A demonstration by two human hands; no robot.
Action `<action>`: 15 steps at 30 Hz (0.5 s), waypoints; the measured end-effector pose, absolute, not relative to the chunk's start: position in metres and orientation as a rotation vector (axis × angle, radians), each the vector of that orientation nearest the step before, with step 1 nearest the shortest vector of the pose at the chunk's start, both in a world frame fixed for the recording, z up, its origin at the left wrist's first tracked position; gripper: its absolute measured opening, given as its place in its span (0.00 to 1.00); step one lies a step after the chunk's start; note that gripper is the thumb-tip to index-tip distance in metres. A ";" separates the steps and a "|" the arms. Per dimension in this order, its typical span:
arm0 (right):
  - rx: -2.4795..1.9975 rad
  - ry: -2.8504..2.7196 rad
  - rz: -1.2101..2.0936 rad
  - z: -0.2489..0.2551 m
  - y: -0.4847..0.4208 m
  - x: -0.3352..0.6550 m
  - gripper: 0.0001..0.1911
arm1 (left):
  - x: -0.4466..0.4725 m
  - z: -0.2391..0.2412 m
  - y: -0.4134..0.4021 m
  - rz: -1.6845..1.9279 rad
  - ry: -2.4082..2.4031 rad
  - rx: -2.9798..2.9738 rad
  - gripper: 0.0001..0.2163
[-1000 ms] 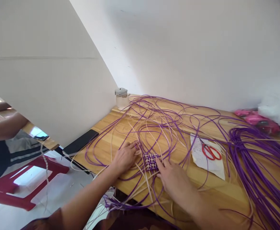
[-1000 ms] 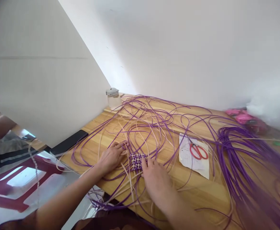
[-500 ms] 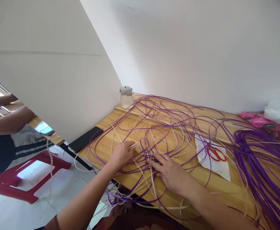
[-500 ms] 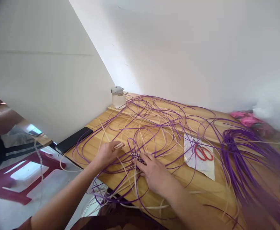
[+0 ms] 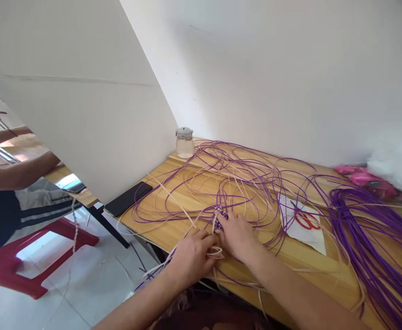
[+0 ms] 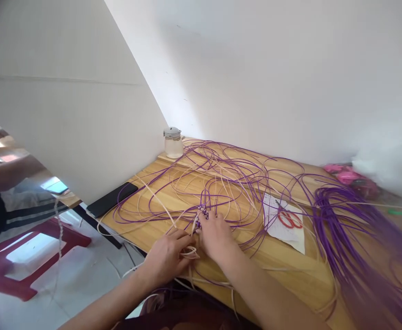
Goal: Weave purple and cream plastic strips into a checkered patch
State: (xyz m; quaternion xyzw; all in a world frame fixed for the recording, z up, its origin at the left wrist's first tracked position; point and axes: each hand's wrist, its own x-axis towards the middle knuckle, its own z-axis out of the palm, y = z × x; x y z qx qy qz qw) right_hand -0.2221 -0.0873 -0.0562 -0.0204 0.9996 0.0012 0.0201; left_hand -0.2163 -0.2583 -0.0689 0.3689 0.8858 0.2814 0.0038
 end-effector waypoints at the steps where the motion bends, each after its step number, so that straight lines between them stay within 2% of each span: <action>1: -0.034 3.109 0.011 -0.057 -0.091 -0.221 0.29 | -0.219 -0.069 -0.265 0.888 2.793 1.116 0.09; 6: -0.079 3.147 -0.042 -0.058 -0.090 -0.216 0.29 | -0.239 -0.072 -0.301 0.901 2.961 0.736 0.18; 9: -0.141 3.122 -0.247 -0.054 -0.076 -0.220 0.32 | -0.246 -0.078 -0.312 0.779 2.964 0.606 0.16; 12: -0.059 2.972 -0.707 -0.046 -0.056 -0.232 0.36 | -0.252 -0.082 -0.314 0.792 2.933 0.607 0.09; 15: 0.213 2.556 -1.339 -0.033 -0.037 -0.246 0.39 | -0.259 -0.081 -0.315 0.837 2.940 0.604 0.09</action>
